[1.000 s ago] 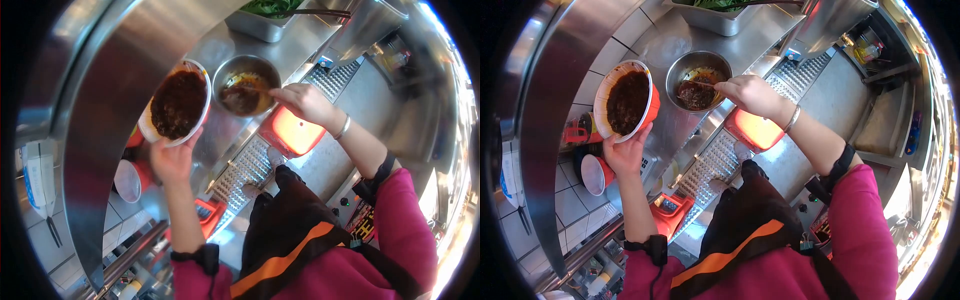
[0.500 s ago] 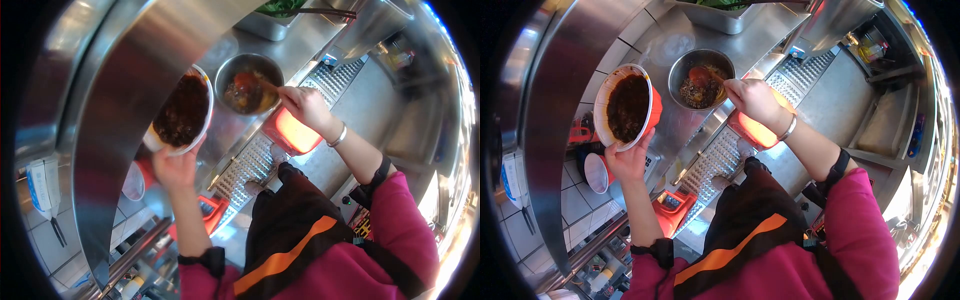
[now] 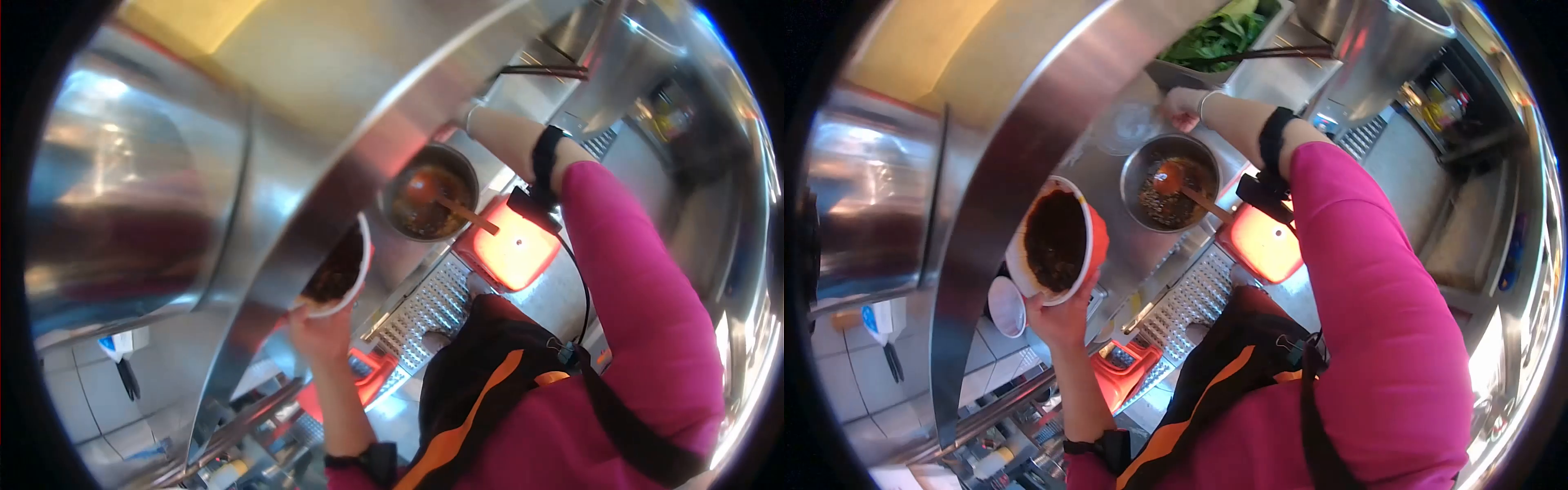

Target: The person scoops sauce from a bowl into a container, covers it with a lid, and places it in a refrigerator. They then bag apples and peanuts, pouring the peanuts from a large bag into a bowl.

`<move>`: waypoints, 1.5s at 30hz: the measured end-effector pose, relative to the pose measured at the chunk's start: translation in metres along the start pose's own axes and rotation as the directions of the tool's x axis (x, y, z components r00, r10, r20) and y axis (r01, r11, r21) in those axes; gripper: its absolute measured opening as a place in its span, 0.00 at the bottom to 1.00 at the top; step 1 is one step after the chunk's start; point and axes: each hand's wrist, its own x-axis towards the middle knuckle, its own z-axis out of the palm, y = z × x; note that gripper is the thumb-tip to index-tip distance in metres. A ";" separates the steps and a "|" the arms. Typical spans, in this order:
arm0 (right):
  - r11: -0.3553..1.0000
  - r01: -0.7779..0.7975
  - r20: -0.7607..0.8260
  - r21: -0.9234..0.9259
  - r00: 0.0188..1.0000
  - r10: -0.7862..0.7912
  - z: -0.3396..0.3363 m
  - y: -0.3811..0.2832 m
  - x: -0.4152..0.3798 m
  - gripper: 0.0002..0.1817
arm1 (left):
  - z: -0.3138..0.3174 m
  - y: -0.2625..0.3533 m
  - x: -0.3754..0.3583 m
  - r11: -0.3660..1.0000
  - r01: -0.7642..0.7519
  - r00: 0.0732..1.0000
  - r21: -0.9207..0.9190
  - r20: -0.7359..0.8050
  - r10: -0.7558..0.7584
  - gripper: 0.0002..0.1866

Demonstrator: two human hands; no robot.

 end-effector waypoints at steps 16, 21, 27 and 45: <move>0.727 0.678 -0.419 0.111 0.695 -0.584 0.026 -0.015 -0.131 0.12 | -0.019 -0.019 -0.056 0.986 -0.017 0.989 -0.165 -0.150 -0.008 0.34; 0.371 0.795 -0.300 -0.480 0.249 -0.921 0.077 0.000 -0.246 0.07 | -0.027 -0.016 -0.068 0.978 0.014 0.996 -0.209 -0.088 -0.034 0.32; -0.287 0.601 0.265 -0.746 -0.128 -0.956 0.164 0.001 -0.362 0.09 | -0.033 0.000 -0.087 0.980 0.093 0.995 -0.178 0.037 -0.088 0.29; 0.611 0.653 -0.617 -0.448 0.269 -0.739 0.150 0.085 -0.350 0.13 | -0.048 0.030 -0.166 0.978 0.076 0.996 -0.196 -0.037 -0.085 0.31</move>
